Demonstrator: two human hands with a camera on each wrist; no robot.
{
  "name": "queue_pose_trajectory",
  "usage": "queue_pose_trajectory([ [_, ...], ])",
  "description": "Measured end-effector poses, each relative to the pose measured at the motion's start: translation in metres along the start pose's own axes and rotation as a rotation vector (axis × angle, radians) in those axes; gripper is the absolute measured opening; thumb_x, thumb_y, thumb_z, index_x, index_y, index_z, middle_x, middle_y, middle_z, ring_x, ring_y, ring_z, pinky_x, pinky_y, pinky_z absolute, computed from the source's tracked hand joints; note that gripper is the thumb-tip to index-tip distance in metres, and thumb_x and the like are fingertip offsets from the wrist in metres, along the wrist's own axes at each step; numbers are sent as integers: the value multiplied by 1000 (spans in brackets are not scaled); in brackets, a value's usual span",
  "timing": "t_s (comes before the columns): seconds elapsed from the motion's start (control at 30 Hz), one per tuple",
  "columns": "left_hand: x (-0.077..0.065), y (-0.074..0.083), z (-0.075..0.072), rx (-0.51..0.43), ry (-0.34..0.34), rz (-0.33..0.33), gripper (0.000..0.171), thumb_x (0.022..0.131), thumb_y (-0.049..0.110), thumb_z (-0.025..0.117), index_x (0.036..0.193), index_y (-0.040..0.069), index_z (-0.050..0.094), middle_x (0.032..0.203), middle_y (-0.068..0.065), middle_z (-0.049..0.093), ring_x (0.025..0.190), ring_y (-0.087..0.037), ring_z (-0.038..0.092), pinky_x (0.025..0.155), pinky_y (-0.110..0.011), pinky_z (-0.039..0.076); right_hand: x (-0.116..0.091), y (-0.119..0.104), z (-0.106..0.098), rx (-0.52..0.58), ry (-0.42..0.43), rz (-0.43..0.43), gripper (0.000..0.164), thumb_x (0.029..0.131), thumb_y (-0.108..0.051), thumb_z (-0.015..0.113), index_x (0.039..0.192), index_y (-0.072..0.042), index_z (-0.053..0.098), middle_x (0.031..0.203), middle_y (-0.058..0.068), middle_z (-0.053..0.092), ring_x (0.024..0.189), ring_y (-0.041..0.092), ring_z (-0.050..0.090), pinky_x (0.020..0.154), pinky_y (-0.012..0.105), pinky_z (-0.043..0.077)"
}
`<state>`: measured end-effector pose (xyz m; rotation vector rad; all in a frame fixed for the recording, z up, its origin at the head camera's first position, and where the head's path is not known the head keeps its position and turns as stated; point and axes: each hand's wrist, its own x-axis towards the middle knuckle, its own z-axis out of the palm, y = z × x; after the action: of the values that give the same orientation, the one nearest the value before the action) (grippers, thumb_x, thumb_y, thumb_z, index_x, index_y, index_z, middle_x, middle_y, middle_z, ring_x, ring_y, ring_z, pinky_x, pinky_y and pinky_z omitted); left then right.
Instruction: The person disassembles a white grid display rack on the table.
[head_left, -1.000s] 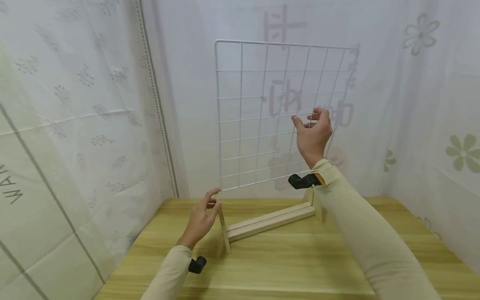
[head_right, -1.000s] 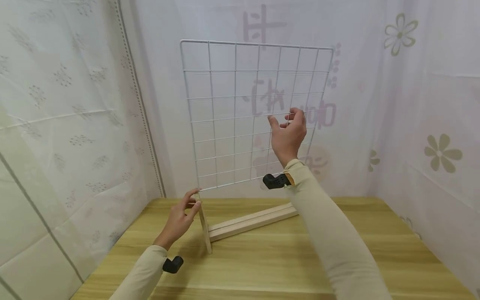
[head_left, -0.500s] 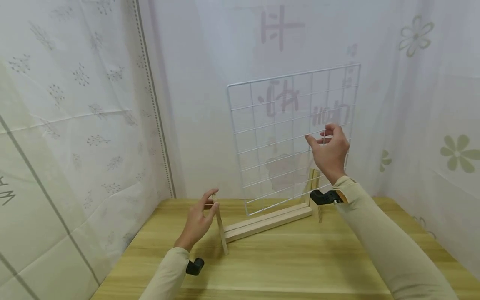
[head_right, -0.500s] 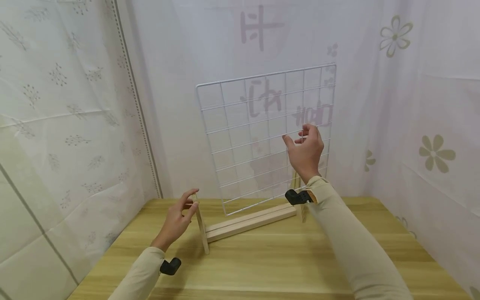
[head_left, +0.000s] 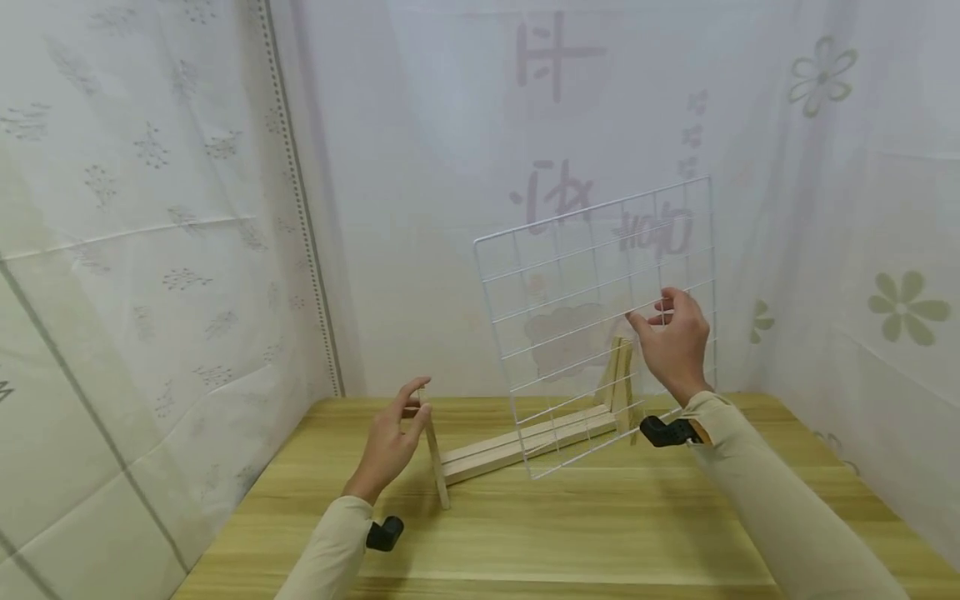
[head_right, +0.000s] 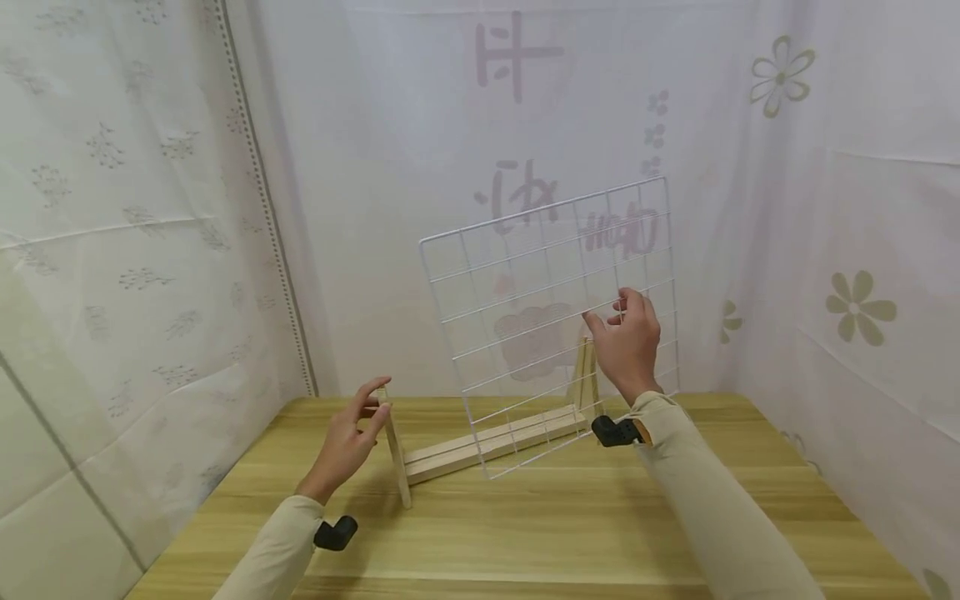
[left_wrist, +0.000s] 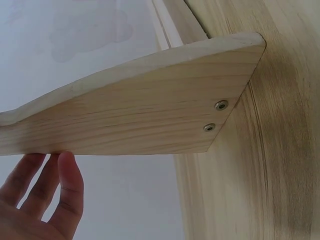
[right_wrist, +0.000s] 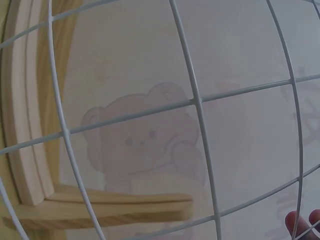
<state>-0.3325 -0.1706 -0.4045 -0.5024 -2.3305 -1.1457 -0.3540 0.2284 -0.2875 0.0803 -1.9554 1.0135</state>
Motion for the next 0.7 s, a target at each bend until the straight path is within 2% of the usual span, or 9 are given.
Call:
queue_pose_trajectory([
  [0.23, 1, -2, 2, -6, 7, 9, 45, 104, 24, 57, 147, 34, 47, 118, -17, 69, 110, -37, 69, 87, -59, 56, -15, 23, -10, -56, -39, -7, 52, 91, -13, 73, 133, 10, 53, 113, 29, 59, 97, 46, 66, 88, 57, 48],
  [0.47, -1, -1, 3, -25, 7, 0, 44, 104, 25, 56, 147, 33, 47, 119, -18, 68, 110, -38, 69, 89, -60, 55, -29, 39, -18, -126, -91, -25, 51, 91, -11, 71, 131, 14, 52, 112, 30, 58, 94, 46, 65, 83, 57, 47],
  [0.7, 1, -2, 2, -25, 16, 12, 44, 104, 25, 56, 147, 31, 48, 116, -17, 69, 109, -38, 69, 88, -60, 55, -39, 53, -28, -187, -135, -78, 50, 91, -9, 70, 131, 16, 53, 111, 32, 59, 91, 47, 66, 79, 60, 49],
])
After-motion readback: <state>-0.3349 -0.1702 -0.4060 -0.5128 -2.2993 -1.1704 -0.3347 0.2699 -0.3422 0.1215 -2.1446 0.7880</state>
